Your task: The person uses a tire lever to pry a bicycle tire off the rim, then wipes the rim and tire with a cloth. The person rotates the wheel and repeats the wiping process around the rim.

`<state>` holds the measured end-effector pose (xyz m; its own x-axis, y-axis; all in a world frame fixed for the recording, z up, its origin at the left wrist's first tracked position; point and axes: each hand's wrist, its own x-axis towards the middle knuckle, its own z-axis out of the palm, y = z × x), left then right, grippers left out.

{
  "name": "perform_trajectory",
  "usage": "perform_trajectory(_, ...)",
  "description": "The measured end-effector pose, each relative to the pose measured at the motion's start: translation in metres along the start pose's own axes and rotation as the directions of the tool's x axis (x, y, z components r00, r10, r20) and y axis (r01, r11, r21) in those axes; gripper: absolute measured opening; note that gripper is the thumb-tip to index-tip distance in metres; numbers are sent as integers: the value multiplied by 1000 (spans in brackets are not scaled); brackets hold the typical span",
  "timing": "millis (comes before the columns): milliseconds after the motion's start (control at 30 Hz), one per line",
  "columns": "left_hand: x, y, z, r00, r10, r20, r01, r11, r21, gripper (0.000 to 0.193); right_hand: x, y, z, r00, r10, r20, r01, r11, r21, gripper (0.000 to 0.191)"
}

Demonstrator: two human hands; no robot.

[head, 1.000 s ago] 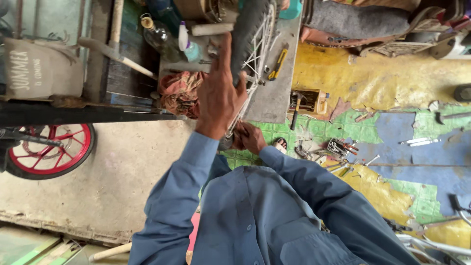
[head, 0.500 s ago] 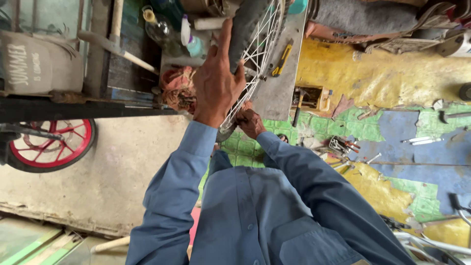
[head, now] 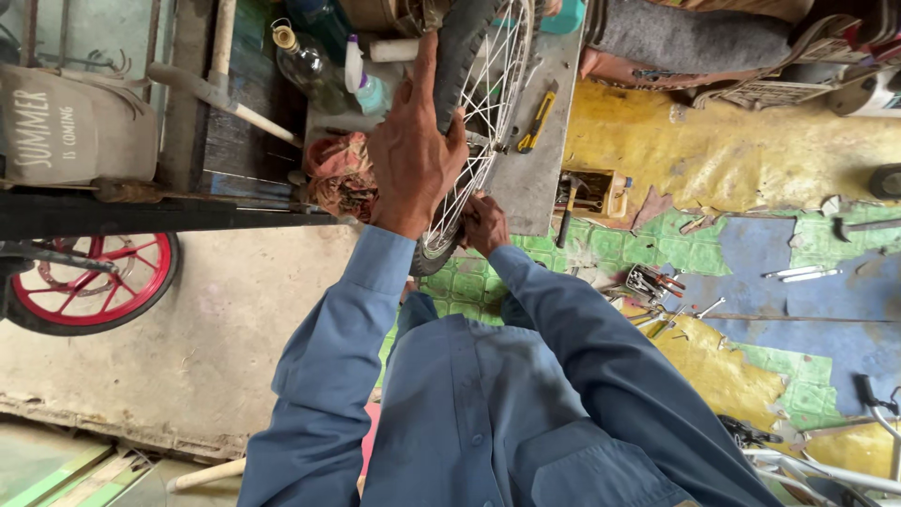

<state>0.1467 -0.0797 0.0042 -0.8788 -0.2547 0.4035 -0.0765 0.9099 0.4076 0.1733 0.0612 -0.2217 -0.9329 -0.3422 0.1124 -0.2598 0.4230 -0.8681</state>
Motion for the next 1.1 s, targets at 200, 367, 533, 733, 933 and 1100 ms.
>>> perform_trajectory(200, -6, 0, -3, 1000, -19, 18, 18, 1000, 22, 88, -19, -5, 4, 998, -54, 41, 53, 998, 21, 5)
perform_trajectory(367, 0, -6, 1, 1000, -23, -3, 23, 1000, -20, 90, -32, 8, -11, 977, 22, 210, -48, 992, 120, 19)
perform_trajectory(533, 2, -12, 5, 998, -17, -52, 15, 1000, -27, 91, -6, 11, -15, 998, -46, 31, 48, 997, -61, 21)
perform_trajectory(733, -3, -17, 5, 998, -54, 17, 54, 999, -9, 87, 5, -7, -13, 973, 9, 233, 11, 996, -87, 15)
perform_trajectory(933, -7, -17, 1, 998, -63, 18, 63, 998, -19, 88, 3, -14, -8, 958, 169, 230, -148, 983, -105, 10)
perform_trajectory(1100, -12, -6, 3, 999, -39, 22, 39, 999, -21, 94, 3, -11, -6, 984, 48, 173, -41, 998, -39, 16)
